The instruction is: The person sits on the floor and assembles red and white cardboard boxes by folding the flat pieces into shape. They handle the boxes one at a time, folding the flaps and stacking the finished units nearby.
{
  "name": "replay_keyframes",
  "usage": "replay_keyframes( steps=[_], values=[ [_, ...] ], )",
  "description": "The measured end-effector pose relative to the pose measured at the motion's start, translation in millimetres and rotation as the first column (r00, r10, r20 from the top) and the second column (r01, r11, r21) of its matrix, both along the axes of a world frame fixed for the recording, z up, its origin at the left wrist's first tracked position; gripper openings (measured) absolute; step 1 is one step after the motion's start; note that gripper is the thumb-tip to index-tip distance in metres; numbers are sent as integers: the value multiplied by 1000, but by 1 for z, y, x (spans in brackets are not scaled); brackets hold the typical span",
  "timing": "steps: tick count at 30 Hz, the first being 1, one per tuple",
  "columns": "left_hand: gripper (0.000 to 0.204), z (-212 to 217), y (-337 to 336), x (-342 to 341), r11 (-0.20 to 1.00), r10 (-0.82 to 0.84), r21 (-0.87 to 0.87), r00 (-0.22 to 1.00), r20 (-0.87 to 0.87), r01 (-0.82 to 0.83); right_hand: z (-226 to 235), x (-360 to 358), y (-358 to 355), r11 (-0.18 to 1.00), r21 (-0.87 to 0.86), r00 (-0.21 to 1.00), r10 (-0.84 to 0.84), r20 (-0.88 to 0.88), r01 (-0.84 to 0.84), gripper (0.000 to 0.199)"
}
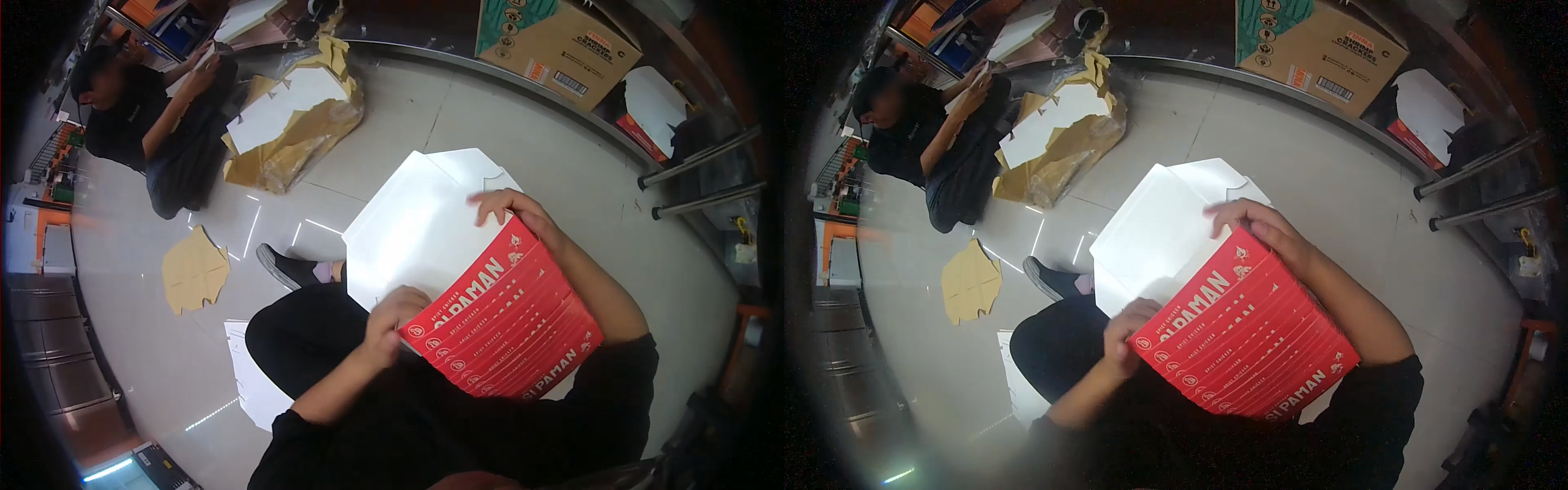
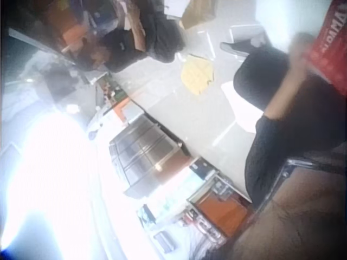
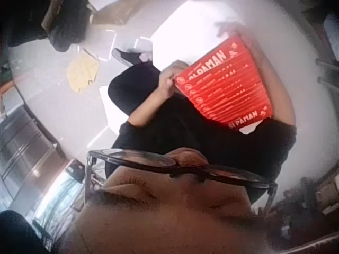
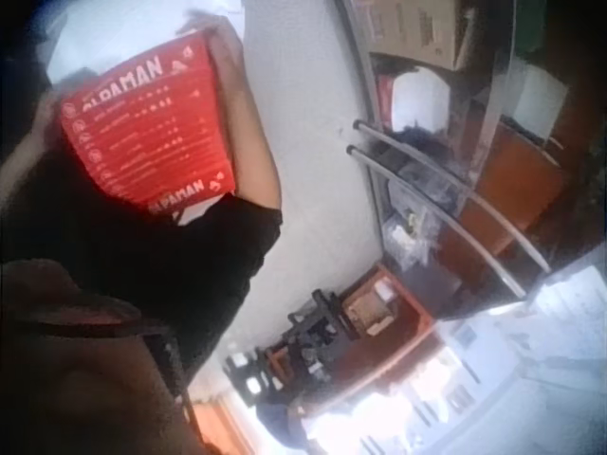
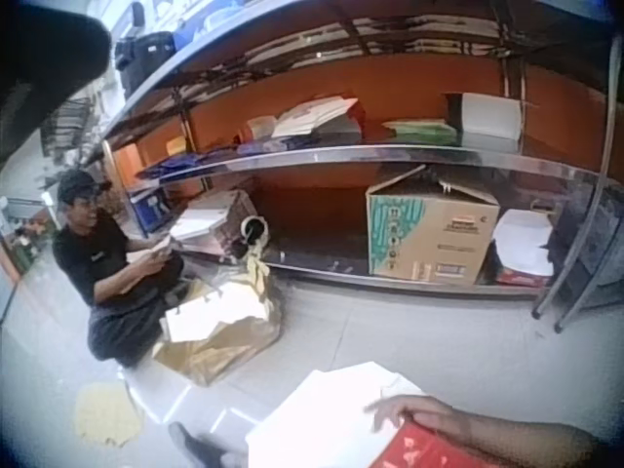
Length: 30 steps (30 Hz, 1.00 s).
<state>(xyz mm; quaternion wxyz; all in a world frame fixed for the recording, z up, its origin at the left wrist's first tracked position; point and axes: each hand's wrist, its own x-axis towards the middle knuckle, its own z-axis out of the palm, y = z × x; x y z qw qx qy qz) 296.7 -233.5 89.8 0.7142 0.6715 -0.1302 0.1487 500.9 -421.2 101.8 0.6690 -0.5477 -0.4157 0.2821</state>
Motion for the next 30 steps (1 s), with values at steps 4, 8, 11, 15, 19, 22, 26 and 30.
replay_keyframes(
  steps=[4,8,11,15,19,22,26,30],
  values=[
    [58,-26,-19,-8,961,277,-6,961,-25,-277,-12,4,-13,990,-140,990,3,-141,-23,35],
    [62,-40,-32,3,929,306,-214,952,-13,-301,-10,1,-9,986,-168,982,-42,-183,11,40],
    [62,-38,-38,3,905,298,-296,952,-69,-305,-17,-7,7,993,-71,980,-102,-173,91,42],
    [57,-53,-47,-4,861,378,-315,917,-132,-400,-13,-2,-4,964,-267,957,-69,-281,-9,44],
    [54,-59,-54,-14,826,368,-382,910,-188,-414,-14,-1,1,948,-316,952,-55,-300,-45,47],
    [54,-54,-54,-17,844,398,-317,901,-172,-433,-13,0,2,944,-323,940,-45,-338,-71,47],
    [54,-54,-52,-17,855,451,-245,889,-84,-457,-13,0,4,943,-328,944,-49,-326,-65,47],
    [54,-53,-49,-18,893,426,-156,904,-4,-422,-14,-1,-1,936,-352,949,-82,-305,-32,51]
  ],
)
